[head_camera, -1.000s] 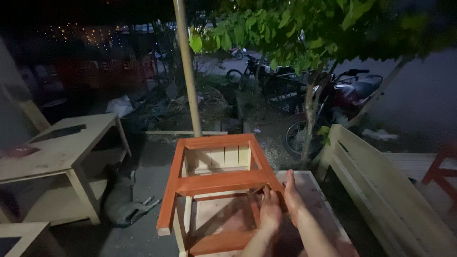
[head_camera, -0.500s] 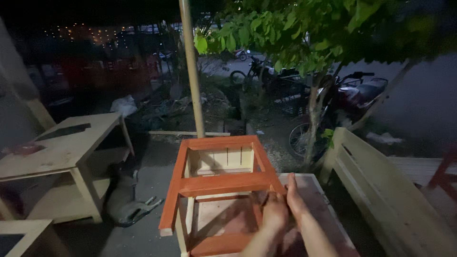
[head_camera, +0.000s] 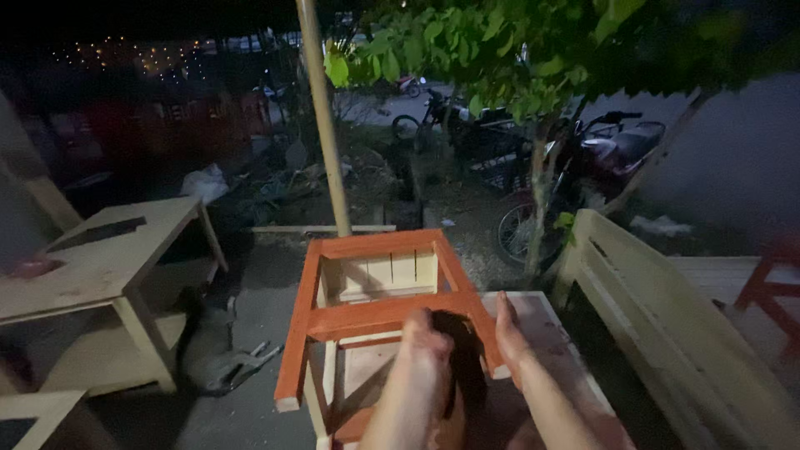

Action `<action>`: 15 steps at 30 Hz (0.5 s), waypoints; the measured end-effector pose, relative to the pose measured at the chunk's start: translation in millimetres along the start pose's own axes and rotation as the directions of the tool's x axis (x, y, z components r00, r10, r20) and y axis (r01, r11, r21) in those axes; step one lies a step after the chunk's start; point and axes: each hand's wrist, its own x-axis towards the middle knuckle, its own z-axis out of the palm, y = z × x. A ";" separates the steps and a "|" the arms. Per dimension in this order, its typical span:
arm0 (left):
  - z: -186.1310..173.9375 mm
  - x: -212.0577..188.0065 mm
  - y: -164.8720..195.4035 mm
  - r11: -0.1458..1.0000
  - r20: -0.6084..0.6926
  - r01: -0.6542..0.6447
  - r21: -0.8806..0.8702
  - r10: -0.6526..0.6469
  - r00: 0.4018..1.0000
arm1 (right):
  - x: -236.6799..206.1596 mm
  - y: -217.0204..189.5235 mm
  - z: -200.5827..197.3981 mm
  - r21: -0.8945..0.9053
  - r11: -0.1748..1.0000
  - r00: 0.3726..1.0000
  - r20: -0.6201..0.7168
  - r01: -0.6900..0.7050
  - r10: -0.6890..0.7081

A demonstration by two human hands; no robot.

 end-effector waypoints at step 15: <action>-57.5 23.1 152.0 0.787 0.131 0.014 -0.616 0.085 0.988 | 1.9 -0.7 5.1 -0.143 0.990 1.000 0.015 0.013 -0.011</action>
